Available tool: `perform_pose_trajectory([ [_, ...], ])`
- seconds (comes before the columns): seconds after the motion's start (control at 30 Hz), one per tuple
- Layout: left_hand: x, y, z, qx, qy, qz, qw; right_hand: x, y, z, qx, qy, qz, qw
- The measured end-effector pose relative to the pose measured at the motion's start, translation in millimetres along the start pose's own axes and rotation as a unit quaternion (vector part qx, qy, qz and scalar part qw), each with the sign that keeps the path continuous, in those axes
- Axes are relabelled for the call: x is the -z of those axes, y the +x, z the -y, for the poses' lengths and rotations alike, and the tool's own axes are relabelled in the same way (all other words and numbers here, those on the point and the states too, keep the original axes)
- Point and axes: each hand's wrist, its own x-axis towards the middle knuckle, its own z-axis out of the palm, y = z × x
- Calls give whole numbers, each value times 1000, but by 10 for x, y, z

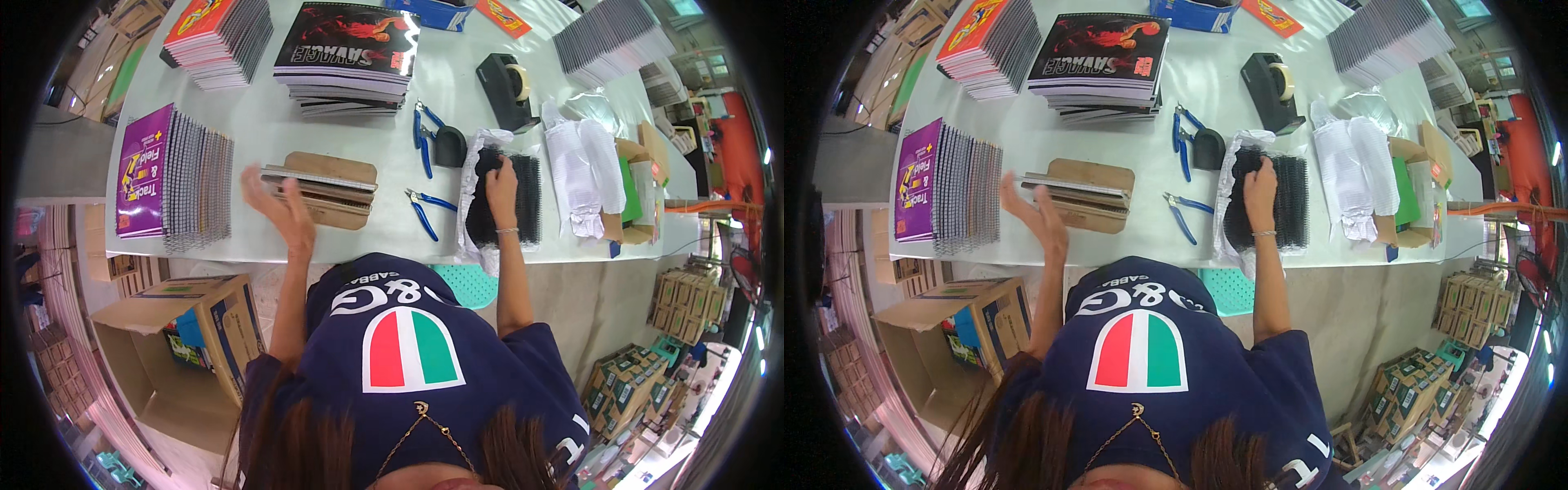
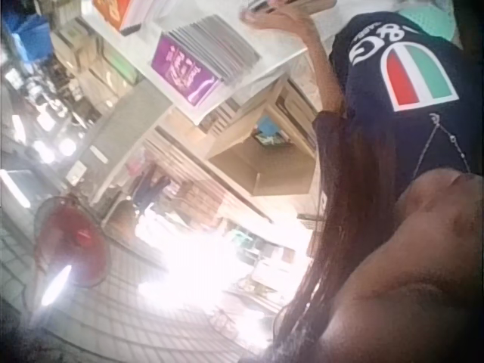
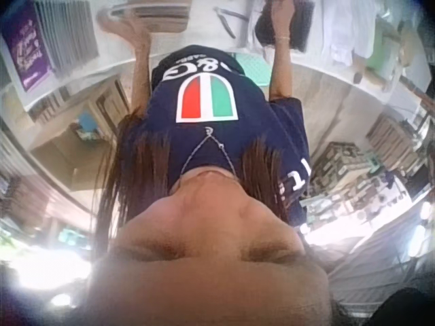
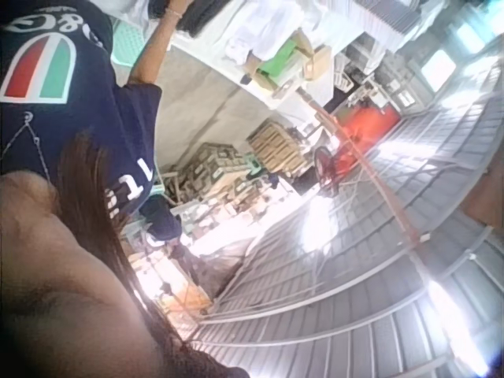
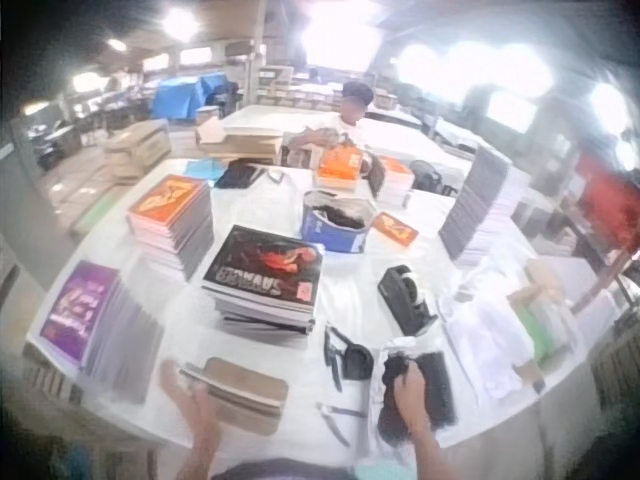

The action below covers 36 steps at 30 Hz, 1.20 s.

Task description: The person binds notebooks by threading a plastic spiral through the punched holes of the paper and covers by hand.

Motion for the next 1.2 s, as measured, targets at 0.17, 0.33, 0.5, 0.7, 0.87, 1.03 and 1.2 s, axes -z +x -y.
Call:
perform_pose_trajectory([
  [0.17, -66, -234, -316, -142, 121, 191, 964, 421, 32, 268, 7, -52, -30, 998],
  [0.33, -257, -270, -428, -142, 99, 224, 959, 698, -144, 1448, 71, 188, 121, 972],
  [0.5, -316, -191, -403, -178, 134, 225, 949, 350, -386, 1786, 91, 270, 207, 936],
  [0.7, -306, -197, -370, -176, 137, 216, 951, 152, -374, 1806, 130, 236, 208, 940],
  [0.87, -289, -187, -362, -170, 123, 221, 952, 124, -377, 1865, 147, 269, 256, 917],
  [1.03, -278, -182, -349, -170, 128, 242, 947, 34, -396, 1789, 114, 330, 284, 893],
  [1.2, -265, -168, -331, -206, 154, 241, 936, 94, -435, 1848, 73, 322, 302, 894],
])
